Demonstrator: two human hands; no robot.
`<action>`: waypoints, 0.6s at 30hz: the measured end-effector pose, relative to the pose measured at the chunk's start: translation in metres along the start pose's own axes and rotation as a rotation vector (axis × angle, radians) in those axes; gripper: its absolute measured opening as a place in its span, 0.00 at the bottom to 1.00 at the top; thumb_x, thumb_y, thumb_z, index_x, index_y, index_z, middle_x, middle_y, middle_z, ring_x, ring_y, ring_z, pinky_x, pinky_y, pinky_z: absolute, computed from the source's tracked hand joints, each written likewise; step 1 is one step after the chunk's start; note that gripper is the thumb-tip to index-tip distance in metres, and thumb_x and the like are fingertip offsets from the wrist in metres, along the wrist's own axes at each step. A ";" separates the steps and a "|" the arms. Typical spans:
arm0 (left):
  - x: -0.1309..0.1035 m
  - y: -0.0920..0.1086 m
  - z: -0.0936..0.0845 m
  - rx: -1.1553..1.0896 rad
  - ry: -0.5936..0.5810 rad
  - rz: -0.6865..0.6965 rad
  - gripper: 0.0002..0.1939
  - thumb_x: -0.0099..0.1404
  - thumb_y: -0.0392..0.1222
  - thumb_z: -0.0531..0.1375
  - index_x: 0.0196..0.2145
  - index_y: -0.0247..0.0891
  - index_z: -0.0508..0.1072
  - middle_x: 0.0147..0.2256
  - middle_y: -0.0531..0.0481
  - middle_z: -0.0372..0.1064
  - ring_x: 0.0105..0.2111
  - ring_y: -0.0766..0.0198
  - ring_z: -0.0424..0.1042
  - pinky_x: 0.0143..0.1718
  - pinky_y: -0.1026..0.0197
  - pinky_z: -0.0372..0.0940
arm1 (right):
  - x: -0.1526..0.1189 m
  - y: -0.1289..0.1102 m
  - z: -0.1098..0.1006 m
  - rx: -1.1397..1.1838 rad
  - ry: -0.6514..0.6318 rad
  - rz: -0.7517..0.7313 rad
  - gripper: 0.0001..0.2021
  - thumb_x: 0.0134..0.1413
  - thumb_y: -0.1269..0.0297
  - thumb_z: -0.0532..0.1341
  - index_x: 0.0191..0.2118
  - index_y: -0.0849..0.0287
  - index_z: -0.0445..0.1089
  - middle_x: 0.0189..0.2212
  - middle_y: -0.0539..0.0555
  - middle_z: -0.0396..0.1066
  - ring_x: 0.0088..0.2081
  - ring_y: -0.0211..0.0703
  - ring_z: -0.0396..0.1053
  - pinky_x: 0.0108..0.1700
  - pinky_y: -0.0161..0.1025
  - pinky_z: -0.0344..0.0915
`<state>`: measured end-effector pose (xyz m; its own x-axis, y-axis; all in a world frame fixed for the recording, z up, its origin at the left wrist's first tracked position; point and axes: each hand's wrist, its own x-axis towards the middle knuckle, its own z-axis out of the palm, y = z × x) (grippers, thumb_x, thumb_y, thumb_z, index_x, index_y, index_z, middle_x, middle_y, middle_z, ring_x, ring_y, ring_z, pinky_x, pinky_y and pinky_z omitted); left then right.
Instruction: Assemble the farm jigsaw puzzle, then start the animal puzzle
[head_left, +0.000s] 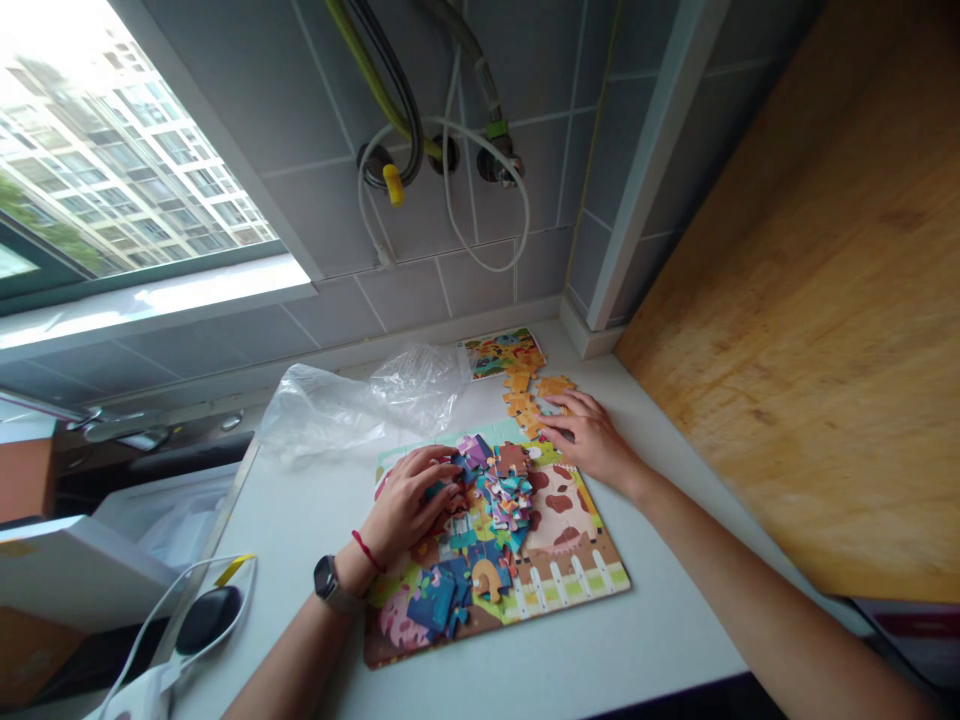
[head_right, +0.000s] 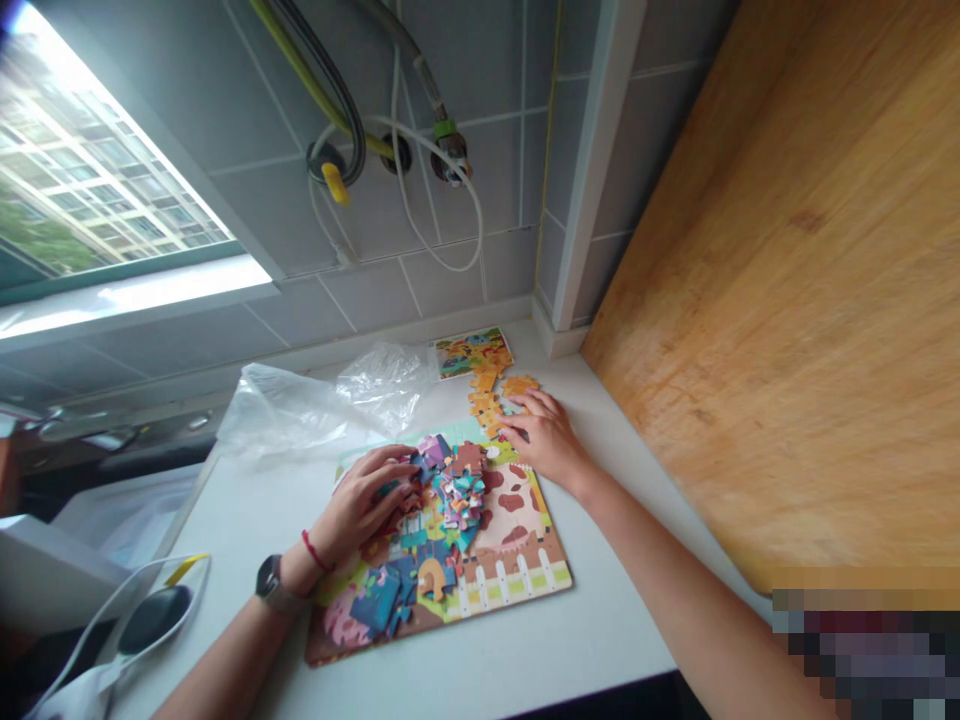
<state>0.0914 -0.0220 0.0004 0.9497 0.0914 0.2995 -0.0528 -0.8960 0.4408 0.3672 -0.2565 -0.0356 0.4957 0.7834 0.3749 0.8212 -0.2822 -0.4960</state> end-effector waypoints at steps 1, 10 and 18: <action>0.000 0.000 0.001 0.002 0.003 0.000 0.13 0.80 0.47 0.55 0.53 0.45 0.78 0.59 0.42 0.74 0.55 0.52 0.76 0.57 0.47 0.73 | 0.000 0.000 0.000 -0.016 0.002 -0.016 0.12 0.66 0.61 0.66 0.50 0.48 0.86 0.59 0.57 0.78 0.64 0.62 0.69 0.67 0.65 0.66; 0.000 -0.001 0.002 0.017 0.022 0.024 0.12 0.80 0.46 0.57 0.52 0.46 0.79 0.58 0.43 0.75 0.54 0.51 0.77 0.57 0.46 0.73 | 0.001 -0.008 0.004 -0.096 0.082 0.066 0.20 0.58 0.50 0.73 0.51 0.55 0.83 0.57 0.64 0.76 0.64 0.68 0.67 0.68 0.64 0.65; 0.000 0.000 0.001 0.012 0.020 0.009 0.12 0.79 0.46 0.57 0.52 0.46 0.79 0.58 0.43 0.75 0.55 0.52 0.77 0.58 0.46 0.73 | 0.004 -0.012 0.000 0.123 0.156 0.078 0.06 0.56 0.61 0.72 0.38 0.52 0.78 0.51 0.60 0.79 0.59 0.63 0.72 0.64 0.63 0.66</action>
<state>0.0918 -0.0225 -0.0009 0.9428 0.0918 0.3205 -0.0576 -0.9020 0.4278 0.3596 -0.2504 -0.0279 0.6016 0.6643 0.4436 0.7430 -0.2615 -0.6161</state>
